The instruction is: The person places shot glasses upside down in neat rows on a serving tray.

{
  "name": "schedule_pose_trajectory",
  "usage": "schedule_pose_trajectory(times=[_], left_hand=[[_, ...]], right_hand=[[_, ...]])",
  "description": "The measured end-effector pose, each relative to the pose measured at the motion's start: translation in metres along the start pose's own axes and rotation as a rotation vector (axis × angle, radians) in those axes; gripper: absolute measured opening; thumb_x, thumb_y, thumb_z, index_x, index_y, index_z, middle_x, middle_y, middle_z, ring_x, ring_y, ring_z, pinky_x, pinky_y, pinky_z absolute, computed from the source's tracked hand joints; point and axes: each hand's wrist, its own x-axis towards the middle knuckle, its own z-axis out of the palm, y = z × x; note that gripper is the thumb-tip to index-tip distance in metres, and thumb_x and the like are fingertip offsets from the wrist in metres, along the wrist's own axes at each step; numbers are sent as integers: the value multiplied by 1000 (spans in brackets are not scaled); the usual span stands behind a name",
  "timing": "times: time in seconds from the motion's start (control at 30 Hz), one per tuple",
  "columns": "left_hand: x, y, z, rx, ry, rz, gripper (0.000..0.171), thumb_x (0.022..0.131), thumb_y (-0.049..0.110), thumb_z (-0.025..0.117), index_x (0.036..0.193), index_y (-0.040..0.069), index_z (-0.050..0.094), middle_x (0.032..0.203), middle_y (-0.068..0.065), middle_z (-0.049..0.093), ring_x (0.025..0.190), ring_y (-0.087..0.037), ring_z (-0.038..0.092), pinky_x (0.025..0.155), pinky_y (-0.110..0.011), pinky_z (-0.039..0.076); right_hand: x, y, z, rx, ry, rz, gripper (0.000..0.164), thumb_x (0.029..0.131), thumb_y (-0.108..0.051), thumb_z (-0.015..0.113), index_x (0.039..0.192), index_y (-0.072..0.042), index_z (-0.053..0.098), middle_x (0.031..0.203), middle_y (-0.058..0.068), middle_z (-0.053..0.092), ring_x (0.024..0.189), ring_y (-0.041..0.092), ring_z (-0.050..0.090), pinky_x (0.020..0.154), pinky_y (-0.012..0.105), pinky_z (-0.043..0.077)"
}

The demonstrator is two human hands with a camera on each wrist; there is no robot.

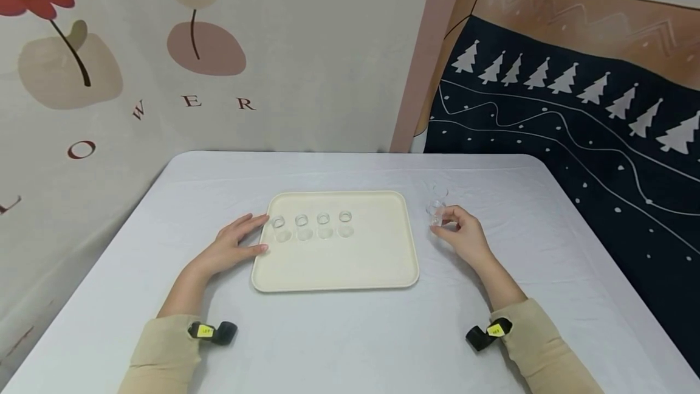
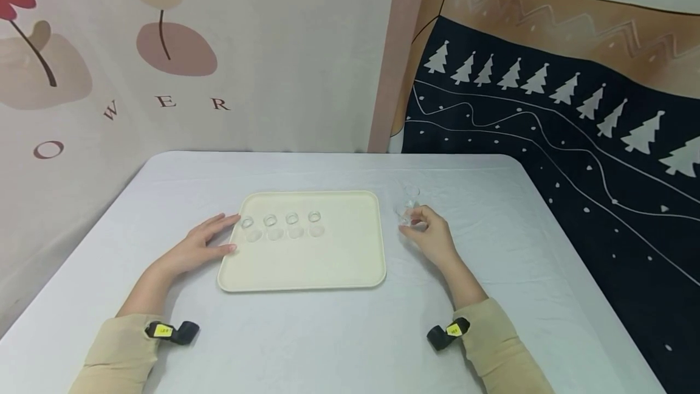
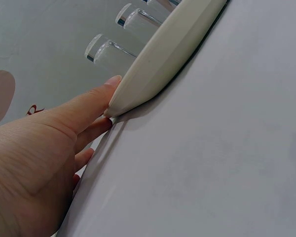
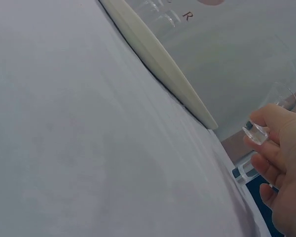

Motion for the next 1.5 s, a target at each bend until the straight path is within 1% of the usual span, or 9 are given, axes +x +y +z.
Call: schedule_pose_trajectory(times=[0.3, 0.47, 0.63, 0.87, 1.1, 1.23, 1.33, 1.4, 1.5], left_hand=[[-1, -2, 0, -6, -2, 0, 78, 84, 46, 71, 148, 16, 38, 155, -24, 16, 137, -52, 6, 98, -77, 7], [-1, -1, 0, -11, -3, 0, 78, 84, 45, 71, 148, 16, 38, 155, -24, 16, 138, -52, 6, 98, -77, 7], [0, 0, 0, -12, -2, -5, 78, 84, 46, 70, 148, 17, 38, 155, -23, 16, 138, -52, 6, 98, -77, 7], [0, 1, 1, -5, 2, -12, 79, 83, 48, 70, 148, 17, 38, 155, -23, 16, 138, -52, 6, 97, -78, 7], [1, -1, 1, -7, 5, -4, 78, 83, 48, 70, 148, 16, 38, 155, -24, 16, 137, -52, 7, 97, -78, 7], [1, -2, 1, -8, 5, 0, 78, 83, 47, 70, 148, 16, 38, 155, -24, 16, 137, -53, 7, 97, -77, 7], [2, -2, 1, -10, 2, 1, 78, 84, 47, 70, 148, 16, 38, 155, -24, 16, 137, -52, 7, 98, -77, 7], [2, -2, 1, -13, 0, 1, 78, 84, 46, 70, 148, 16, 38, 155, -24, 16, 138, -52, 6, 98, -77, 7], [2, -2, 1, -13, -1, 1, 78, 84, 47, 70, 148, 16, 38, 155, -24, 16, 138, -52, 6, 98, -77, 7]], right_hand=[[0, -10, 2, 1, 28, -13, 31, 87, -12, 72, 116, -3, 65, 103, 13, 65, 90, 14, 52, 77, 27, 39], [-1, -17, 2, 20, 72, -98, 28, 90, -11, 69, 117, -2, 66, 95, 12, 64, 88, 10, 52, 73, 24, 40], [-1, -25, 1, 36, 92, -182, 25, 91, -8, 67, 115, -2, 66, 93, 10, 65, 88, 6, 53, 72, 20, 41], [-2, -41, 6, 80, 84, -219, 27, 88, -7, 70, 114, 0, 66, 100, 15, 66, 87, 11, 52, 73, 21, 42], [5, -57, 20, 141, 59, -244, 30, 86, 2, 69, 116, 3, 64, 105, 15, 63, 91, 20, 51, 72, 21, 42], [4, -77, 28, 153, 25, -275, 32, 87, 7, 66, 119, 7, 62, 107, 20, 60, 91, 20, 48, 72, 20, 41], [2, -95, 33, 158, -2, -288, 33, 88, 8, 64, 120, 10, 59, 107, 24, 58, 92, 25, 47, 72, 22, 41], [2, -103, 37, 157, -16, -284, 34, 88, 7, 64, 121, 11, 58, 107, 25, 58, 93, 29, 47, 72, 24, 41], [5, -107, 45, 147, -17, -280, 34, 86, 7, 66, 119, 10, 60, 107, 24, 59, 92, 34, 49, 73, 34, 42]])
